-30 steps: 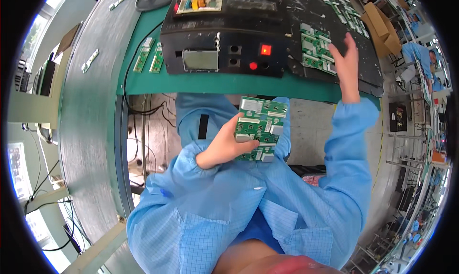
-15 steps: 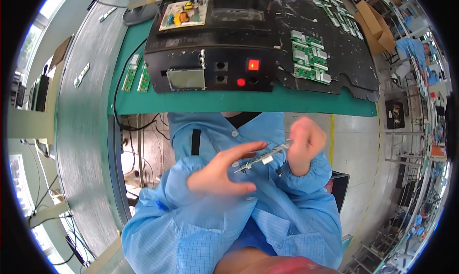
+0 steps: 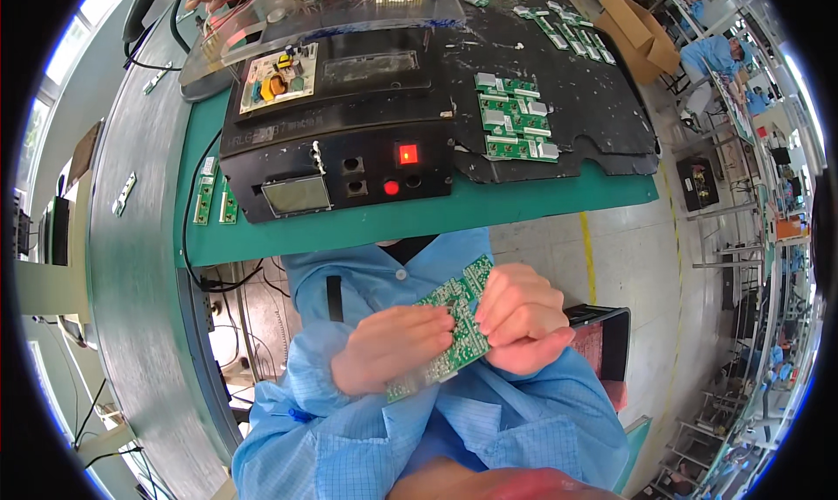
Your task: Assembling and testing circuit boards at a manufacturing workstation.
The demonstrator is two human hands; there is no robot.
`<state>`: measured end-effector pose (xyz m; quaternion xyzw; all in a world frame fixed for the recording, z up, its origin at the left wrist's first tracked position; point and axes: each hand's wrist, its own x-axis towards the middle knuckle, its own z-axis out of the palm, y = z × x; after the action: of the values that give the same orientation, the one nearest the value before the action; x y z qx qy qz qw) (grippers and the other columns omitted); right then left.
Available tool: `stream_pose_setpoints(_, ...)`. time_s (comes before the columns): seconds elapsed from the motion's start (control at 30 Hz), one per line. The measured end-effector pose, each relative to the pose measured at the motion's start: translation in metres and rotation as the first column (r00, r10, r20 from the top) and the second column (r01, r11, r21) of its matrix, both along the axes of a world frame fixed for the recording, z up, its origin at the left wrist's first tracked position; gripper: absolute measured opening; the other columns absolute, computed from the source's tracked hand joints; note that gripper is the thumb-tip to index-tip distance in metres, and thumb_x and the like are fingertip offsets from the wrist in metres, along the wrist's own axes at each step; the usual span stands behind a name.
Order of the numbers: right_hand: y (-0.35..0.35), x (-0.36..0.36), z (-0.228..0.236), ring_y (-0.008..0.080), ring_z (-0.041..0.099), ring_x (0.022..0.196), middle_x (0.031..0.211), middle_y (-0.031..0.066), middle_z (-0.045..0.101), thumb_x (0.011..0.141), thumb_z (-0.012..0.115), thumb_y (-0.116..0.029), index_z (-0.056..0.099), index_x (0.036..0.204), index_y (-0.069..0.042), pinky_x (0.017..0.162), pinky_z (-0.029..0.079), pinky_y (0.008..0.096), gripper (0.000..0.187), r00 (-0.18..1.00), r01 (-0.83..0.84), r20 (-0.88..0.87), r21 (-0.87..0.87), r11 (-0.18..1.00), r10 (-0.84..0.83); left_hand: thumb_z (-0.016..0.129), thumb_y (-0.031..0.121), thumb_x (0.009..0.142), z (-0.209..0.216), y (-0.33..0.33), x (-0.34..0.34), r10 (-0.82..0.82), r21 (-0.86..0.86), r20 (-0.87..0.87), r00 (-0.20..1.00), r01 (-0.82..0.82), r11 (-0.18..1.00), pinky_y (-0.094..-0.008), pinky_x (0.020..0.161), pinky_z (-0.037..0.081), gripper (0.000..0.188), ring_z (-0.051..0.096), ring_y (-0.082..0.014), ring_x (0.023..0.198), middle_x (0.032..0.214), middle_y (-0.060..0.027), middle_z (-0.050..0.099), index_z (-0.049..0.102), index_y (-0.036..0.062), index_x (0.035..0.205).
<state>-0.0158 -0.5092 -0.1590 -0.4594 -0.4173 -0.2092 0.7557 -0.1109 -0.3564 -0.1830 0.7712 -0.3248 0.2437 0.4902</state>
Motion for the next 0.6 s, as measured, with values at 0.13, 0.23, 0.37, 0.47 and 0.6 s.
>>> stream_pose_setpoints(0.13, -0.001, 0.002, 0.004, 0.012, 0.043, 0.032, 0.041, 0.0005, 0.045, 0.107, 0.024, -0.041, 0.042, 0.046, -0.01, 0.032, 0.027, 0.0254, 0.071, 1.0, -0.028, -0.014, -0.052, 0.998, 0.027, 0.073, 0.01, 0.079, 0.001, 0.0, 0.002, -0.005, -0.007, 0.041, 0.999, 0.005, 1.0, -0.0481, 0.08, 0.058, 0.031, 0.071, -0.0399, 0.097, 0.099, -0.0267, 0.071, 0.068, -0.0122, 0.1)
stream_pose_setpoints(0.23, -0.006, 0.011, 0.004, 0.0122, 0.044, 0.033, 0.041, 0.0, 0.045, 0.108, 0.023, -0.039, 0.042, 0.046, -0.011, 0.032, 0.027, 0.0252, 0.071, 0.979, -0.174, 0.086, -0.099, 0.98, 0.182, 0.072, 0.01, 0.079, 0.001, 0.002, 0.007, -0.053, -0.011, 0.058, 0.997, 0.054, 0.999, -0.0481, 0.081, 0.058, 0.031, 0.071, -0.0393, 0.096, 0.1, -0.0262, 0.071, 0.068, -0.0121, 0.101)
stream_pose_setpoints(0.37, -0.004, 0.008, 0.002, 0.0135, 0.042, 0.033, 0.042, 0.0012, 0.045, 0.108, 0.019, -0.042, 0.041, 0.046, -0.011, 0.034, 0.026, 0.0266, 0.072, 0.991, -0.121, -0.066, -0.105, 0.987, 0.114, 0.07, 0.009, 0.082, 0.0, 0.001, 0.008, -0.034, -0.008, 0.012, 0.999, 0.034, 0.999, -0.0477, 0.081, 0.058, 0.031, 0.071, -0.0407, 0.096, 0.102, -0.0278, 0.07, 0.067, -0.0124, 0.103)
stream_pose_setpoints(0.47, -0.003, 0.012, 0.005, 0.0155, 0.042, 0.036, 0.044, 0.003, 0.045, 0.108, 0.02, -0.043, 0.043, 0.048, -0.011, 0.037, 0.029, 0.028, 0.072, 0.986, 0.093, -0.144, 0.018, 0.996, -0.089, 0.068, 0.007, 0.084, -0.005, -0.02, 0.019, 0.041, -0.144, 0.037, 0.998, -0.035, 0.989, -0.0498, 0.082, 0.057, 0.03, 0.069, -0.0439, 0.097, 0.105, -0.03, 0.068, 0.065, -0.0134, 0.106)
stream_pose_setpoints(0.6, -0.004, 0.022, 0.016, 0.0175, 0.044, 0.042, 0.048, 0.0059, 0.045, 0.107, 0.022, -0.048, 0.043, 0.051, -0.01, 0.044, 0.033, 0.0287, 0.071, 0.938, 0.334, -0.143, 0.128, 0.934, -0.316, 0.066, 0.007, 0.087, -0.021, -0.047, 0.042, 0.131, -0.255, 0.129, 0.983, -0.095, 0.962, -0.0553, 0.084, 0.056, 0.03, 0.067, -0.0472, 0.102, 0.108, -0.032, 0.067, 0.063, -0.0136, 0.109)
